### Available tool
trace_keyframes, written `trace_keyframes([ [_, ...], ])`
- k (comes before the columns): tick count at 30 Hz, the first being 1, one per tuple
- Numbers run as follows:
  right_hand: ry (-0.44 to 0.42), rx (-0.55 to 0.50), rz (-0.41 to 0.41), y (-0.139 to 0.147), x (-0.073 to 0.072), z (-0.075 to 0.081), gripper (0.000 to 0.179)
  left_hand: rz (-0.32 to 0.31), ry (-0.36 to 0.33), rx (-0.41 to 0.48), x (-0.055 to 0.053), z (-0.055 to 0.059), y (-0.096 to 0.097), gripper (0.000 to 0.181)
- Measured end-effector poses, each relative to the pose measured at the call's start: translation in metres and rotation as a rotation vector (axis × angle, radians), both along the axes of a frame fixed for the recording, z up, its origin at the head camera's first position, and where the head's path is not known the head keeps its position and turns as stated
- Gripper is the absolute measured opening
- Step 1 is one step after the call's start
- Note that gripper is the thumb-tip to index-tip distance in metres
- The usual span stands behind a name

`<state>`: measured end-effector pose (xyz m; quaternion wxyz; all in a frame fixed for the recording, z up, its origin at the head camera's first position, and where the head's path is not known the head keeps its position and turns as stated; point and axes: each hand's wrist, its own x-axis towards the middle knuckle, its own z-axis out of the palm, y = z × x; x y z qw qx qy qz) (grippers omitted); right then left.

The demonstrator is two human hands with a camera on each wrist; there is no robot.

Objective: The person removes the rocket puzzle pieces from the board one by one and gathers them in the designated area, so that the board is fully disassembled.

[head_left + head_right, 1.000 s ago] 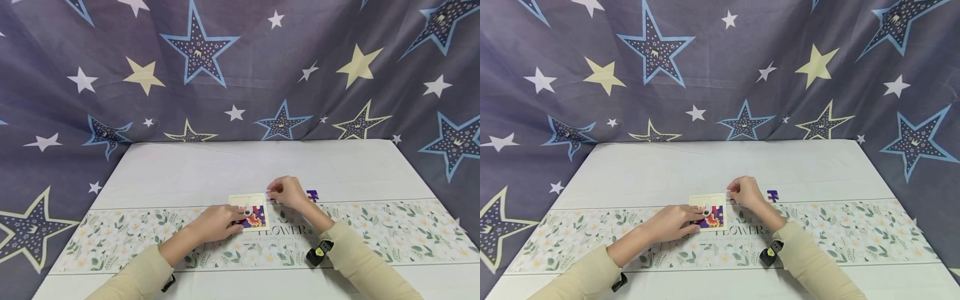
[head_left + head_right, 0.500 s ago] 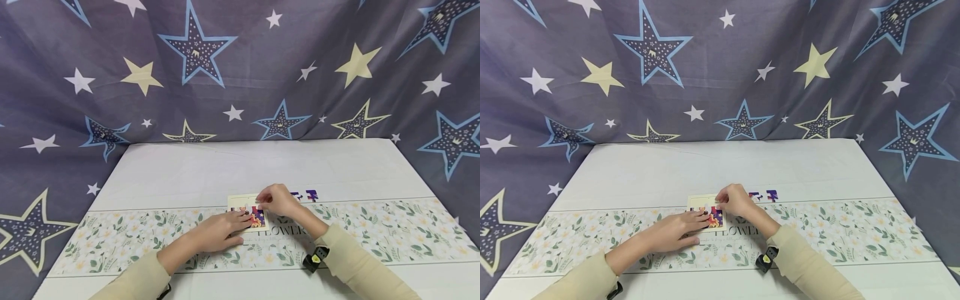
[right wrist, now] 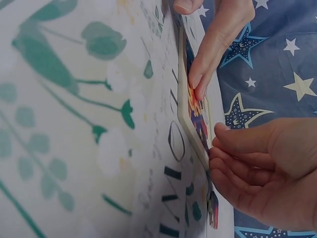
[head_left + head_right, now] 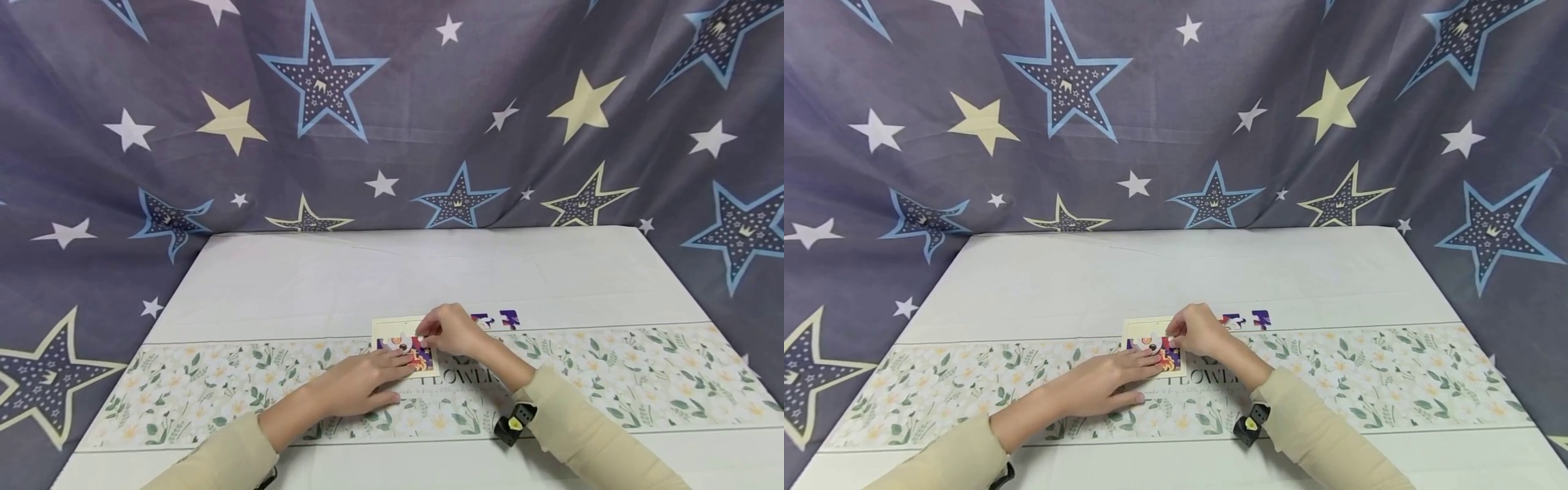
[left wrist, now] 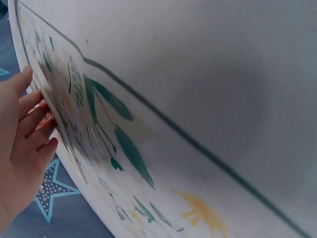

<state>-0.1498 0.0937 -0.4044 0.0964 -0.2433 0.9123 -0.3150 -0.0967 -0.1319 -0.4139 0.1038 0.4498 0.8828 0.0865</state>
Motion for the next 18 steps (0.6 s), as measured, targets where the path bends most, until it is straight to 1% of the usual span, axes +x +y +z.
trace_keyframes([
  [9,-0.024,0.023,-0.025,-0.0042,-0.0014,0.0013,0.009,-0.004,0.008,-0.005,0.0003,0.0008,0.0004,0.052],
  [14,-0.005,0.032,-0.019,-0.0040,-0.0019,0.0023,0.009,-0.020,0.032,0.014,0.0002,0.0004,0.0009,0.050],
  [18,0.003,0.035,-0.023,-0.0052,-0.0022,0.0030,0.009,-0.020,0.039,0.009,0.0004,0.0006,0.0012,0.049],
])
